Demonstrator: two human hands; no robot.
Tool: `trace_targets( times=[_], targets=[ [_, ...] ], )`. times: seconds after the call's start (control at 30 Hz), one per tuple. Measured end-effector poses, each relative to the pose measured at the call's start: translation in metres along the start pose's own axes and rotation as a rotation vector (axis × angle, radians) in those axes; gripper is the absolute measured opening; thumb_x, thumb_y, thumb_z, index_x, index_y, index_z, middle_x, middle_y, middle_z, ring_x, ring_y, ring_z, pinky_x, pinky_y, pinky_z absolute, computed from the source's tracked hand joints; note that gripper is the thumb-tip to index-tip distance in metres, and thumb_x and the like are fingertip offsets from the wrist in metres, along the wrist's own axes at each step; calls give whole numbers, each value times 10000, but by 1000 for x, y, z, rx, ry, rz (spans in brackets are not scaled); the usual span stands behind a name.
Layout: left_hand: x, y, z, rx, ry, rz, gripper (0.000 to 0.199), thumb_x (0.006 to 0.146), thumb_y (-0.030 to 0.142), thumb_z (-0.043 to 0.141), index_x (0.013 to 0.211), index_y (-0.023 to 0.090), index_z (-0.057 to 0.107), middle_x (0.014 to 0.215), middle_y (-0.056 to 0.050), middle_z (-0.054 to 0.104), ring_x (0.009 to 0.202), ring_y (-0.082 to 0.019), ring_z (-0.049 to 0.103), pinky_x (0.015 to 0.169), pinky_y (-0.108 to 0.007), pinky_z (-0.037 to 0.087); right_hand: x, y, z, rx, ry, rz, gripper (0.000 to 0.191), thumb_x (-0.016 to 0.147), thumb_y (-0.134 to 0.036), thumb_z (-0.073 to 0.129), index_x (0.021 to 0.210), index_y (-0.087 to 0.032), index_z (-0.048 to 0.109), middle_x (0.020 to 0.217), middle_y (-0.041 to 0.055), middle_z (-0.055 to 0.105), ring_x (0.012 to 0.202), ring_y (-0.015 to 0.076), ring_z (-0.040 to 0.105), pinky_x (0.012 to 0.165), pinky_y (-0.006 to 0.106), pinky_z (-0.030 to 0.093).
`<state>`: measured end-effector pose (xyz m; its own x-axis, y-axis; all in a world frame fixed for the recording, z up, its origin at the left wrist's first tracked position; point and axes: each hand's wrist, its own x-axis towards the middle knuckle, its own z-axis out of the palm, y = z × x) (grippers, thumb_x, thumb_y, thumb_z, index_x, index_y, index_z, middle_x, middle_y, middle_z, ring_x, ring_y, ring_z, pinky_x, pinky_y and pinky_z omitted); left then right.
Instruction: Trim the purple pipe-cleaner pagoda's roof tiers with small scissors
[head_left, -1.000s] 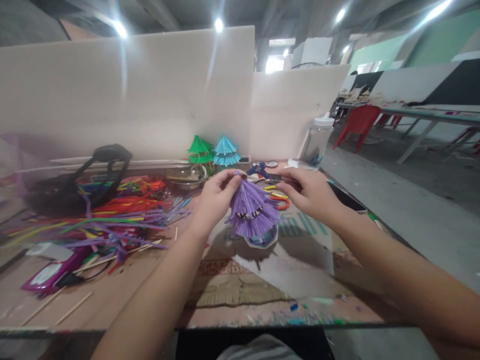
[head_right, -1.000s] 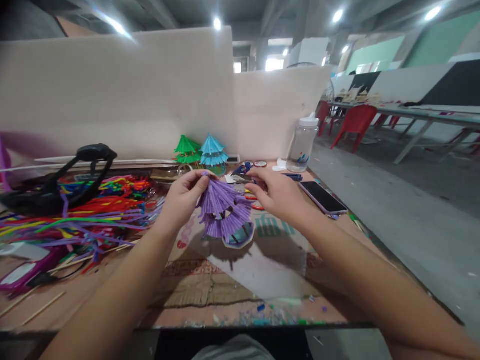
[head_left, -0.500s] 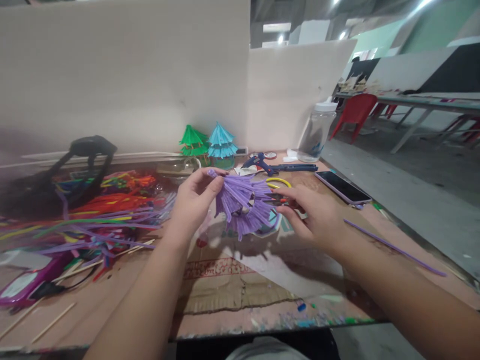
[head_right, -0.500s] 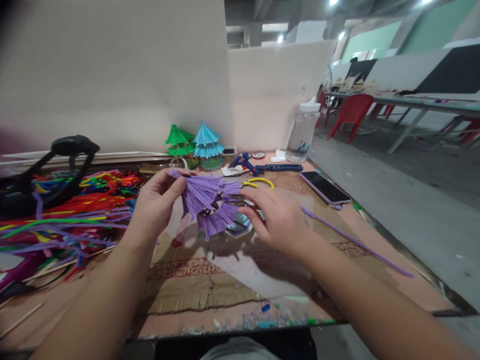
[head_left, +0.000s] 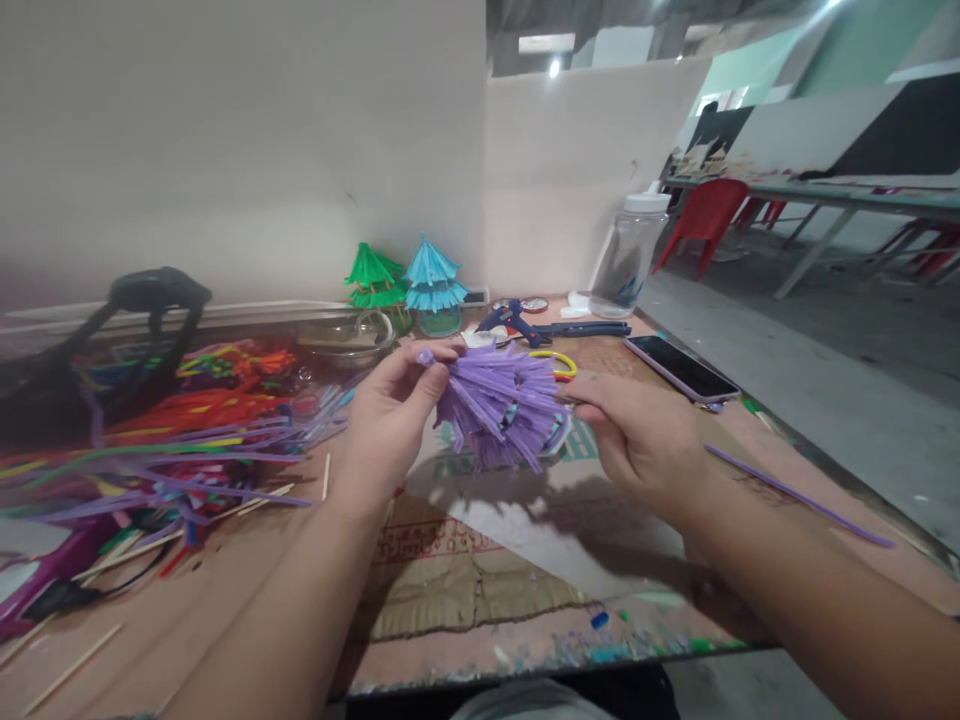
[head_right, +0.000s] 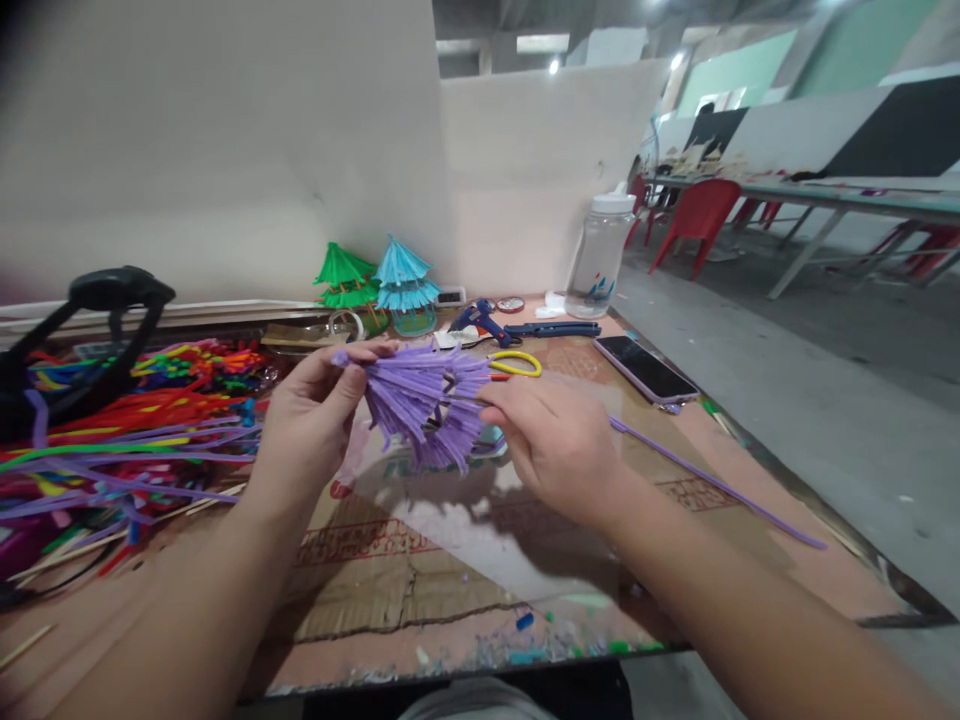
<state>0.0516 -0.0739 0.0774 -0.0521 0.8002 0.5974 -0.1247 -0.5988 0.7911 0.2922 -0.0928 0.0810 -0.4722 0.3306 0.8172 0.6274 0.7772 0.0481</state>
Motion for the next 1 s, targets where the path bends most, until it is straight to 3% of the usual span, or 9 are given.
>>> trace_targets(
  times=[0.2, 0.37, 0.53, 0.67, 0.87, 1.0],
  targets=[
    [1, 0, -2, 69, -1, -16, 96, 896, 273, 716, 973, 257, 771, 1067, -18, 774, 1069, -168, 698, 994, -294, 508, 3, 0, 0, -4, -37, 43, 276, 1017, -269, 442, 1170, -120, 617, 1010, 110, 723, 895, 207, 676, 782, 335, 530],
    [-1, 2, -1, 55, -39, -22, 128, 926, 262, 680, 1023, 260, 764, 1109, -24, 777, 1098, -180, 700, 1006, -304, 512, 4, -2, -3, 57, 3, 48, 230, 972, -147, 490, 1135, -100, 646, 1009, 132, 694, 944, 226, 650, 832, 365, 526],
    [-2, 1, 0, 17, -55, -38, 120, 943, 246, 656, 1020, 254, 747, 1131, -17, 771, 1128, -175, 689, 1045, -318, 496, 6, -8, -10, 69, -51, 94, 434, 1026, -319, 410, 1302, -31, 578, 1080, 203, 643, 1037, 285, 620, 883, 447, 517],
    [-3, -1, 0, 2, -69, -40, 125, 954, 239, 640, 1033, 255, 736, 1143, -12, 765, 1146, -167, 680, 1058, -313, 488, 7, -8, -10, 54, -60, 71, 430, 1023, -291, 414, 1314, -14, 568, 1093, 214, 640, 1074, 297, 606, 887, 456, 512],
    [-3, -1, 1, 17, -82, -26, 109, 949, 255, 650, 1022, 255, 731, 1181, -15, 752, 1183, -171, 660, 1078, -318, 469, 7, -6, -6, -51, -36, -42, 285, 965, -165, 530, 1185, -26, 645, 916, 135, 687, 841, 237, 612, 758, 379, 510],
    [-4, 1, 3, 80, -95, -14, 103, 951, 266, 648, 1016, 257, 728, 1171, -9, 753, 1171, -159, 666, 1059, -295, 480, 8, -8, -6, -92, -65, -56, 243, 958, -147, 544, 1146, -65, 674, 887, 101, 707, 797, 217, 604, 725, 348, 495]
  ],
)
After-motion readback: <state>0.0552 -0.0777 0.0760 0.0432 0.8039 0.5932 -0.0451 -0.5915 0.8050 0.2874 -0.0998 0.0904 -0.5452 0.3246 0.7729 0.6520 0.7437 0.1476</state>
